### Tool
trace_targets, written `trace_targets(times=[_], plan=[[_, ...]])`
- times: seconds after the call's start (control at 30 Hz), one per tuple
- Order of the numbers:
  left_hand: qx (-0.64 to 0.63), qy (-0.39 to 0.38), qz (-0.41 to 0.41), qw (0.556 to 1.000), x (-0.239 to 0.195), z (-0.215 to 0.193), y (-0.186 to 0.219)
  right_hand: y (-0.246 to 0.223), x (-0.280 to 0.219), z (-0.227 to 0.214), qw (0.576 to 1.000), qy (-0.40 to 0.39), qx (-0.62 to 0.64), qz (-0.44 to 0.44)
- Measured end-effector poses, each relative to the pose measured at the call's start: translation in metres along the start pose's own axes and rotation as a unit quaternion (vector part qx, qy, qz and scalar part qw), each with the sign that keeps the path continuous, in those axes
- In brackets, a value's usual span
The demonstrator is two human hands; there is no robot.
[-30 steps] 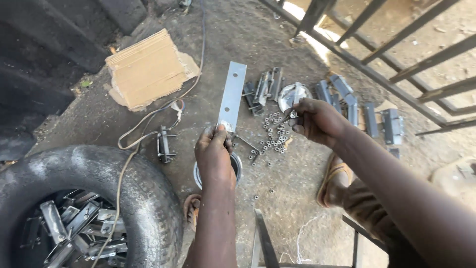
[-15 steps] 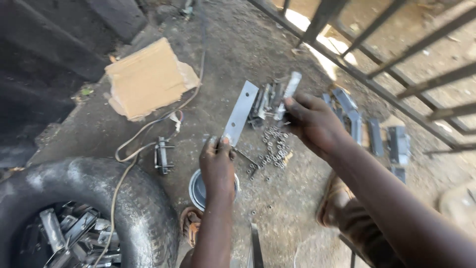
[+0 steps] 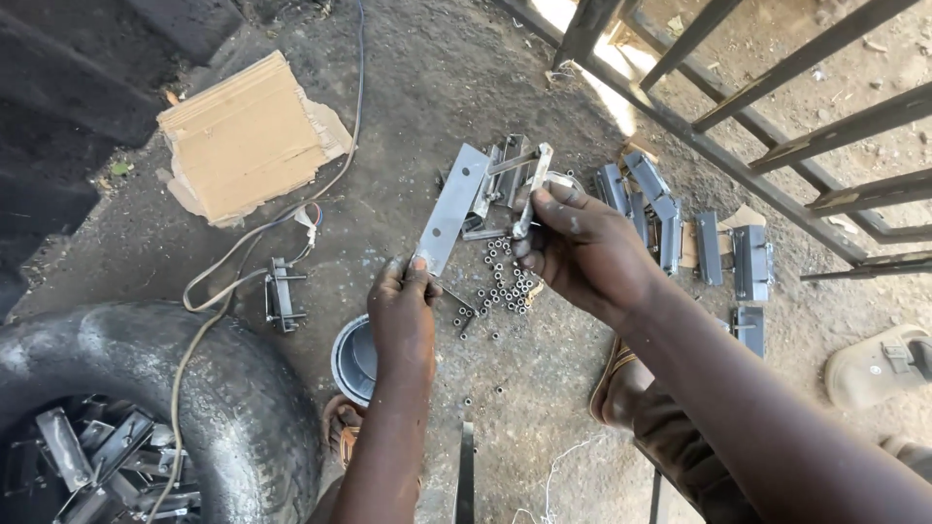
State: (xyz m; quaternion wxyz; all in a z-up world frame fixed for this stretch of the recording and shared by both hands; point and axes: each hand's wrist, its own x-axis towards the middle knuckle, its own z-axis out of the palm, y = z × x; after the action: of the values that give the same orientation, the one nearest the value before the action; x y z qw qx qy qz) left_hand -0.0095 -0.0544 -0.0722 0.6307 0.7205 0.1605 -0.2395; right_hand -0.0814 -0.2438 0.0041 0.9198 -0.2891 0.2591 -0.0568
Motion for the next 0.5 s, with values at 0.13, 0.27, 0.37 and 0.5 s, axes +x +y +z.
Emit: trace_targets(times=[0.13, 0.27, 0.37, 0.5], plan=[[0.007, -0.014, 0.006, 1.000, -0.002, 0.004, -0.003, 0.008, 0.006, -0.001, 1.000, 0.009, 0.013, -0.007], [0.001, -0.009, -0.001, 1.000, -0.011, 0.007, 0.008, 0.014, 0.014, 0.001, 1.000, 0.008, 0.011, -0.005], [0.000, 0.000, -0.009, 1.000, -0.011, 0.008, 0.010, 0.018, 0.019, 0.004, 1.000, 0.004, 0.010, -0.002], [0.012, -0.001, 0.005, 1.000, -0.003, 0.008, -0.001, 0.022, 0.022, 0.004, 1.000, 0.005, -0.004, -0.004]])
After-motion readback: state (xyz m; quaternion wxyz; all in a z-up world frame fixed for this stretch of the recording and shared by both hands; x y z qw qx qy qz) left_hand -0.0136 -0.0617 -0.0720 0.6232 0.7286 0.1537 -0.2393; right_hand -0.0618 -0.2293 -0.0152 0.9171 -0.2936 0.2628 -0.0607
